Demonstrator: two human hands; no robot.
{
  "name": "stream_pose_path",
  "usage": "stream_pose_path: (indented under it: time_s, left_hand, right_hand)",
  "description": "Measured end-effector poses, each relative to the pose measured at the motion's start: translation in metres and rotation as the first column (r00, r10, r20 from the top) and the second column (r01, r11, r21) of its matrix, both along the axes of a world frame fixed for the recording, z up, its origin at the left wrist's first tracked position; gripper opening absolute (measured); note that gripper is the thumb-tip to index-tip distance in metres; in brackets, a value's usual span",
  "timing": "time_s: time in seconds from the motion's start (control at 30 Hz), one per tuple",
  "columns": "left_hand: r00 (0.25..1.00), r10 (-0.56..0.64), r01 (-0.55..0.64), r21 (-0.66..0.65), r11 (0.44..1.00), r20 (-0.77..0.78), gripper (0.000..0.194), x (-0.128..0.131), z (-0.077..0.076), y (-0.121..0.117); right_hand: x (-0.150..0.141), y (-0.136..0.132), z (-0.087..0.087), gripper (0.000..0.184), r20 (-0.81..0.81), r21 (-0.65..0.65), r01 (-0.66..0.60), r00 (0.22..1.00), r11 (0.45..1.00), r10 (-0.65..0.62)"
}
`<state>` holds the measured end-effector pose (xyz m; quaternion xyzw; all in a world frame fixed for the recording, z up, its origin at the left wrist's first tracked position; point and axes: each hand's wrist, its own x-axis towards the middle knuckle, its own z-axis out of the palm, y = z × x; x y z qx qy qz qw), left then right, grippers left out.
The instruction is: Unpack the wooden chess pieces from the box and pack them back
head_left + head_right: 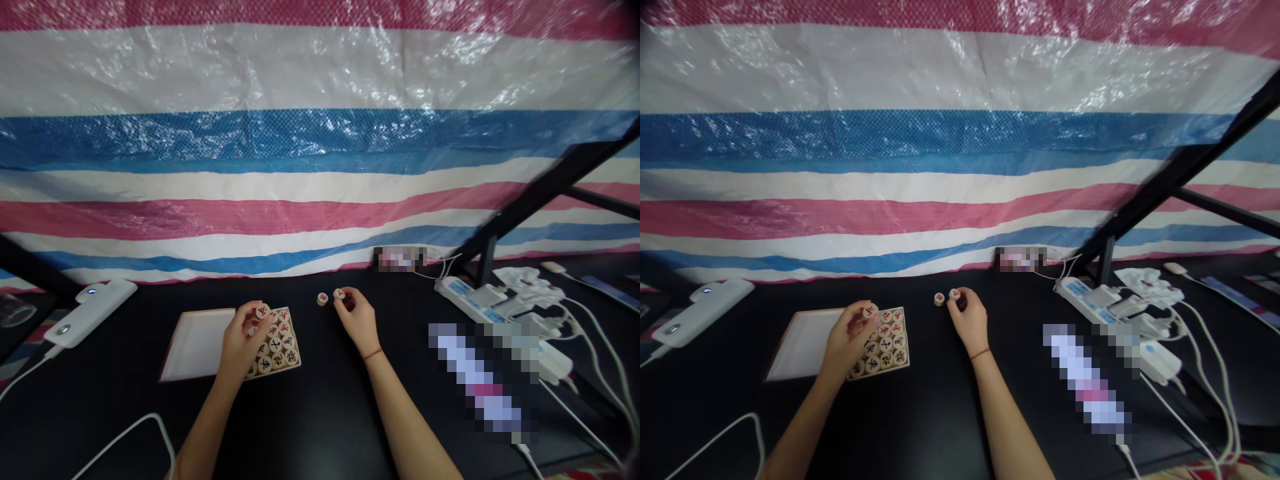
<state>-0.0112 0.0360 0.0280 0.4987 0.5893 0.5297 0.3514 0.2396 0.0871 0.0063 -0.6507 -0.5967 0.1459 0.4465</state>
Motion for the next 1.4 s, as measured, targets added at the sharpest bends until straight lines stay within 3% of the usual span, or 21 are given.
stream_pose_path:
  time_s: [0.2, 0.47, 0.57, 0.67, 0.73, 0.77, 0.87, 0.93, 1.07, 1.2, 1.33, 1.4]
  left_hand:
    - [0.998, -0.028, 0.027, -0.012, 1.000, -0.064, 0.039, -0.004, -0.005, 0.001]
    - [0.996, -0.068, 0.068, 0.007, 0.998, -0.065, 0.034, -0.004, -0.004, 0.001]
    - [0.988, -0.088, 0.089, -0.003, 0.996, -0.124, 0.033, -0.003, -0.002, -0.001]
    - [0.956, -0.072, 0.083, 0.029, 0.996, -0.286, 0.029, 0.002, -0.001, -0.004]
    - [0.915, -0.063, 0.102, 0.076, 0.992, -0.399, 0.025, 0.006, -0.001, -0.006]
    - [0.894, -0.059, 0.121, 0.112, 0.986, -0.445, 0.023, 0.008, -0.001, -0.007]
    - [0.833, -0.037, 0.203, 0.242, 0.949, -0.552, 0.019, 0.012, -0.004, -0.009]
    - [0.797, -0.010, 0.245, 0.308, 0.919, -0.604, 0.020, 0.013, -0.005, -0.009]
    - [0.751, 0.010, 0.298, 0.352, 0.888, -0.660, 0.021, 0.012, -0.006, -0.010]
    - [0.730, -0.007, 0.320, 0.332, 0.887, -0.683, 0.022, 0.013, -0.004, -0.009]
    - [0.724, -0.006, 0.270, 0.275, 0.923, -0.690, 0.032, 0.011, -0.007, -0.007]
    - [0.721, -0.006, 0.261, 0.264, 0.929, -0.692, 0.031, 0.009, -0.008, -0.006]
  right_hand:
    - [0.012, 0.005, -0.010, 0.025, 0.074, -0.067, 0.018, 0.997, 0.998, -0.013]
    - [0.012, 0.004, -0.018, 0.016, 0.345, -0.046, -0.046, 0.937, 0.998, 0.059]
    - [0.008, 0.002, -0.015, 0.021, 0.419, -0.077, -0.006, 0.907, 0.997, 0.038]
    - [-0.005, -0.005, 0.000, 0.028, 0.375, -0.019, 0.016, 0.927, 1.000, -0.008]
    - [-0.022, -0.015, 0.013, 0.023, 0.251, 0.051, -0.093, 0.965, 0.994, 0.077]
    - [-0.033, -0.021, 0.019, 0.019, 0.171, 0.066, -0.207, 0.966, 0.976, 0.193]
    - [-0.063, -0.041, 0.031, 0.017, -0.019, 0.074, -0.485, 0.873, 0.871, 0.488]
    - [-0.077, -0.050, 0.032, 0.013, -0.070, 0.094, -0.517, 0.849, 0.851, 0.524]
    - [-0.087, -0.054, 0.029, 0.015, -0.103, 0.120, -0.495, 0.856, 0.861, 0.507]
    - [-0.076, -0.047, 0.032, 0.013, -0.079, 0.163, -0.467, 0.872, 0.869, 0.483]
    - [-0.041, -0.025, 0.024, 0.016, -0.080, 0.193, -0.189, 0.975, 0.963, 0.208]
    - [-0.019, -0.013, 0.013, 0.019, 0.019, 0.165, -0.102, 0.995, 0.981, 0.100]
